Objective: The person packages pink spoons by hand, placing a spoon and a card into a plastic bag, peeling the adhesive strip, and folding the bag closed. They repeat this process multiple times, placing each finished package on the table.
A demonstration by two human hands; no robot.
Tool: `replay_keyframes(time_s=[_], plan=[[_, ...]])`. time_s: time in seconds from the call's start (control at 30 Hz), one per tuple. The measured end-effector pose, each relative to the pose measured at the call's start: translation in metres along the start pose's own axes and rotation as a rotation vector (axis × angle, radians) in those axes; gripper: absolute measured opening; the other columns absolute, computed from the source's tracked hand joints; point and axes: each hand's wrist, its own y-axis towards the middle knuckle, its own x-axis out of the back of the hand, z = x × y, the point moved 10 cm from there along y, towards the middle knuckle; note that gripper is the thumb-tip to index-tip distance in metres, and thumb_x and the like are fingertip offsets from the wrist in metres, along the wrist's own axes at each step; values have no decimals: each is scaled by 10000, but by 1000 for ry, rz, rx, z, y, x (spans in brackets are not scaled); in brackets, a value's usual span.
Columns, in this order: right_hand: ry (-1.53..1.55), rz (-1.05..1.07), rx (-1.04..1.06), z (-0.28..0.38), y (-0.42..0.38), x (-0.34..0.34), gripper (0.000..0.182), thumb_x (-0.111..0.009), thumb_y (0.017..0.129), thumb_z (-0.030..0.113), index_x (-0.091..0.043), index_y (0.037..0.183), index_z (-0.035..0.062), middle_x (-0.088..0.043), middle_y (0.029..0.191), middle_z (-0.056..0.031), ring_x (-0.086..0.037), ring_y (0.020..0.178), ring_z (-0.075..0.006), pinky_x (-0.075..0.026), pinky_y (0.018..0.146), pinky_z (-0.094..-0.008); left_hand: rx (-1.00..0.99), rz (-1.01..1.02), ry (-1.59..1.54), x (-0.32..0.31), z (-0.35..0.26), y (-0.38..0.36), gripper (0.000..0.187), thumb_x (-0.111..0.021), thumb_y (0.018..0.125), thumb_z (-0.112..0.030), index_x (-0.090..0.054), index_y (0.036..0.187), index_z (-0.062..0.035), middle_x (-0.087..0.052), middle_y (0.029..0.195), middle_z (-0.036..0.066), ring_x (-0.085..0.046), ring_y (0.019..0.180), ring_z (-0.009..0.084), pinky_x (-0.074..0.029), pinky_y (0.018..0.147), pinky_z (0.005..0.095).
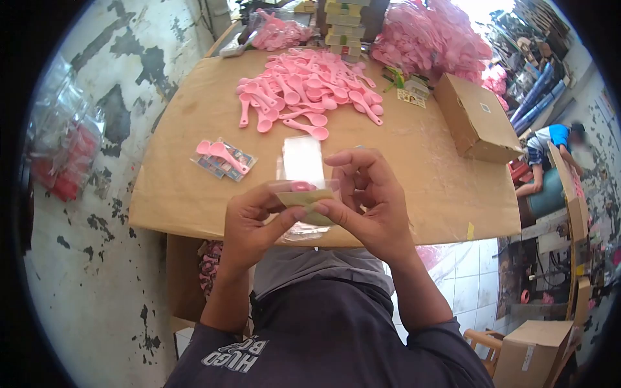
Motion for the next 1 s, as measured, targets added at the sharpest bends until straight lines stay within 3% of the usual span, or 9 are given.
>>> replay_keyframes(time_s=[0.13, 0.27, 0.3, 0.37, 0.43, 0.63, 0.7, 0.8, 1.0], plan=[[-541, 15, -92, -15, 5, -1, 357, -802, 859, 58, -642, 1177, 60, -570, 979, -29, -528, 721, -71, -446, 644, -235, -334, -229, 269, 41, -48, -2, 213, -699, 942, 24, -701, 1155, 16, -759, 1135, 118, -706, 1086, 160, -555, 943, 313], [-932, 81, 39, -30, 3, -6, 287, -783, 867, 148, -680, 1120, 63, -596, 1012, -100, -646, 841, -243, -521, 721, -362, -338, -366, 794, 94, -62, -6, 346, -571, 917, 115, -667, 1229, -4, -713, 1238, 177, -669, 1207, 247, -513, 1020, 369], [-931, 82, 34, -35, 2, -8, 287, -783, 867, 148, -680, 1120, 63, -596, 1012, -100, -646, 841, -243, -521, 721, -362, -308, -392, 1002, 102, -62, -6, 414, -506, 901, 150, -656, 1251, -11, -692, 1274, 198, -646, 1254, 282, -495, 1044, 392], [-1017, 173, -11, -50, 1, -21, 287, -774, 875, 203, -683, 1107, 61, -608, 1054, -126, -658, 951, -320, -531, 785, -439, -247, -384, 999, 118, -45, -17, 469, -454, 876, 160, -647, 1266, -16, -672, 1300, 214, -619, 1288, 313, -481, 1053, 411], [-1036, 197, 14, -59, -1, -29, 286, -782, 866, 222, -682, 1075, 56, -600, 1052, -127, -650, 933, -308, -529, 798, -422, -182, -371, 991, 119, -31, -28, 525, -402, 851, 170, -638, 1280, -20, -651, 1326, 229, -591, 1321, 343, -468, 1061, 430], [-982, 187, -108, -89, 2, -25, 206, -766, 868, 153, -661, 1003, 39, -585, 1021, -137, -611, 930, -328, -498, 820, -426, -29, -381, 526, 102, 8, -43, 410, -469, 919, 74, -644, 1281, -9, -703, 1227, 143, -676, 1115, 225, -526, 939, 364], [-968, 169, -109, -92, 4, -19, 194, -763, 865, 129, -650, 987, 29, -577, 1013, -149, -602, 933, -335, -488, 808, -436, 69, -353, 296, 92, 25, -41, 274, -530, 1019, -62, -633, 1269, -21, -706, 1167, 85, -641, 983, 128, -485, 788, 263], [-984, 148, 39, -78, 11, -21, 197, -768, 860, 136, -645, 957, 16, -575, 990, -147, -600, 930, -337, -487, 807, -436, 195, -305, 302, 86, 37, -36, 267, -572, 1044, -158, -637, 1261, -16, -725, 1083, 77, -633, 887, 89, -472, 710, 233], [-931, 159, -70, -91, 7, -19, 146, -749, 874, 106, -658, 927, 5, -581, 955, -125, -598, 920, -328, -482, 798, -432, 227, -305, 196, 75, 56, -15, 269, -571, 1048, -167, -641, 1239, 8, -732, 996, 83, -606, 801, 54, -441, 632, 193]])
